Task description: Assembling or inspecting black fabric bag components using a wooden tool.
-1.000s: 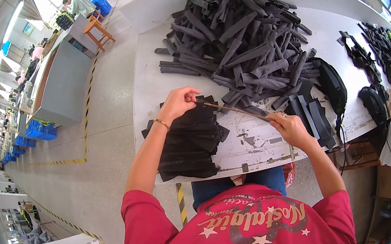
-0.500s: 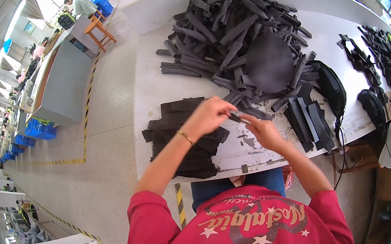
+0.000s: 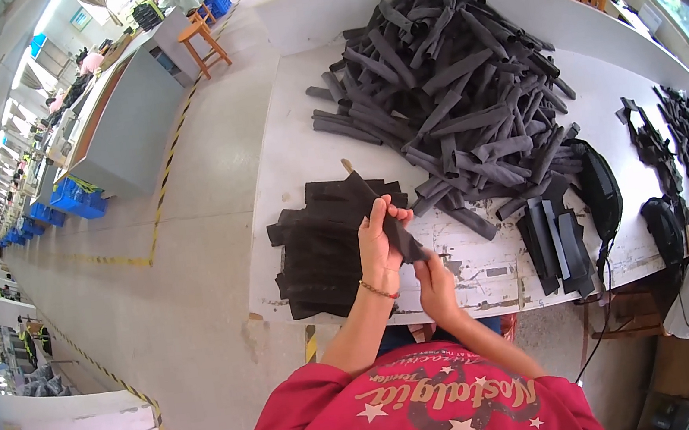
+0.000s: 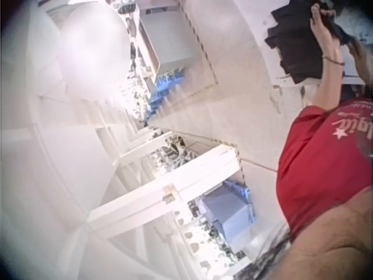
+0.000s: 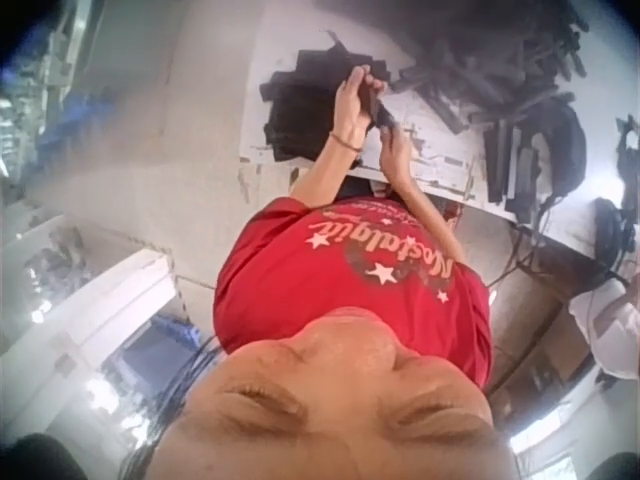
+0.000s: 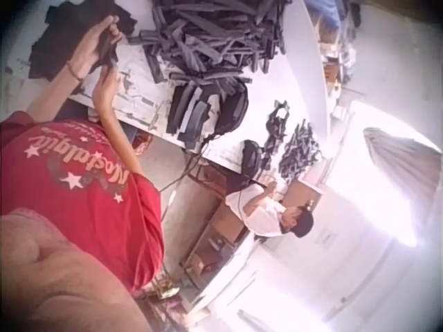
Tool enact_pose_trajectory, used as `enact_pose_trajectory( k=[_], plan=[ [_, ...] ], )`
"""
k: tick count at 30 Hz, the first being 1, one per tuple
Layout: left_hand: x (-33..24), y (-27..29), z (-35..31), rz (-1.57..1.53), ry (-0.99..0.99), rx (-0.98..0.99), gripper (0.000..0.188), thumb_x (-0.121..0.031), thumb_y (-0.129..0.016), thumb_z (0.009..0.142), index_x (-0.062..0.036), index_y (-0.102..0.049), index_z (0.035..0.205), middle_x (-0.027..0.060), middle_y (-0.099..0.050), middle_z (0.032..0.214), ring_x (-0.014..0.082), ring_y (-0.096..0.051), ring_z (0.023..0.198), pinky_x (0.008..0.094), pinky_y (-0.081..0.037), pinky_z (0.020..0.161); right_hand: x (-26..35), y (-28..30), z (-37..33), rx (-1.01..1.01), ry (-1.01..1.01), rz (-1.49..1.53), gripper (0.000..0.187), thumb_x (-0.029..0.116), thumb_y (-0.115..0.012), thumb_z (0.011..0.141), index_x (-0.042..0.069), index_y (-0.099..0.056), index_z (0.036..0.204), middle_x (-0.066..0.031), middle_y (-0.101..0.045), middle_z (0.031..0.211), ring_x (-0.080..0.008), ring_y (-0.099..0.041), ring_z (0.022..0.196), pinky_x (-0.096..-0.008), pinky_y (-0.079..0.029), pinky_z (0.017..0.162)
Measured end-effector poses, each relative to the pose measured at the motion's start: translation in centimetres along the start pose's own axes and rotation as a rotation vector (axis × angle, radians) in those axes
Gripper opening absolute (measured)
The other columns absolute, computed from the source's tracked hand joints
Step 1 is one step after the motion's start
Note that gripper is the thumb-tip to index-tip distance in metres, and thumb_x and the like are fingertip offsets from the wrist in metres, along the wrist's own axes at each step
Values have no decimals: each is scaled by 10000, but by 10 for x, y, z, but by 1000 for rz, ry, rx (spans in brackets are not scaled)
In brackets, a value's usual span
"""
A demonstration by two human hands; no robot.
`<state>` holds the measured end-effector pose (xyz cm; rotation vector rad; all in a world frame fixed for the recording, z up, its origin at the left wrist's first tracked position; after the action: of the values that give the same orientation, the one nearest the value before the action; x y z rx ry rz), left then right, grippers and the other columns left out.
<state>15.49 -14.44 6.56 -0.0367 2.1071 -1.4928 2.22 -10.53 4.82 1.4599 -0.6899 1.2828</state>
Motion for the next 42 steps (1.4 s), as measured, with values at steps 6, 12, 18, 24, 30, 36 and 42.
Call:
enact_pose_trajectory(
  k=[6,12,18,24,30,36,42],
  plan=[
    [-10,-16,5,117,-27,-117,187,-186,-686,850,-15,-620,889,23,-582,678,123,-558,564,281,-508,554,-14,13,-35,161,-120,-73,129,128,-457,957,5,-491,936,-239,-523,650,-433,-542,596,-441,-406,516],
    [1,-9,3,225,17,-138,198,-168,-687,848,15,-613,842,37,-565,651,106,-517,495,207,-369,407,-10,45,-59,319,-178,-79,107,108,-460,947,11,-486,912,-232,-516,625,-399,-550,569,-423,-404,504],
    [14,-38,1,337,80,-41,221,-218,-677,854,-13,-598,836,40,-548,586,123,-503,427,234,-360,367,10,69,-56,341,-356,-8,158,123,-463,945,-12,-495,869,-159,-495,587,-227,-508,529,-351,-401,505],
    [-16,-29,14,554,-104,-221,291,-215,-686,824,-94,-490,646,10,-471,480,98,-413,354,229,-256,318,0,58,-76,439,-446,-5,207,170,-483,951,-6,-523,851,-126,-504,593,-185,-529,578,-351,-434,558],
    [-106,-67,46,350,-361,-85,269,-305,-598,911,-41,-545,916,-42,-407,579,48,-320,455,208,-234,419,-6,101,-99,464,-427,-83,198,181,-497,953,4,-579,920,-111,-518,629,-129,-494,595,-327,-424,549],
    [-84,-46,57,161,-197,-161,297,-306,-650,877,-32,-568,959,35,-534,713,110,-504,584,223,-419,505,16,107,-64,291,-203,-159,208,170,-469,967,-1,-574,911,-155,-465,558,-216,-443,486,-340,-374,493],
    [-58,-47,51,208,-141,-154,250,-252,-677,851,-37,-551,860,47,-547,699,126,-515,548,236,-423,477,16,102,-56,295,-227,-184,202,174,-479,960,0,-572,916,-178,-472,577,-250,-462,501,-365,-381,503]
  ],
)
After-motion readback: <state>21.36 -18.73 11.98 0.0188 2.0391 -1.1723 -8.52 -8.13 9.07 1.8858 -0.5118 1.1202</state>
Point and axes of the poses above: each hand's wrist, its own z-axis towards the middle knuckle, its own y-axis out of the back of the hand, x = y × z, the point moved 2 cm from there along z, towards the middle knuckle
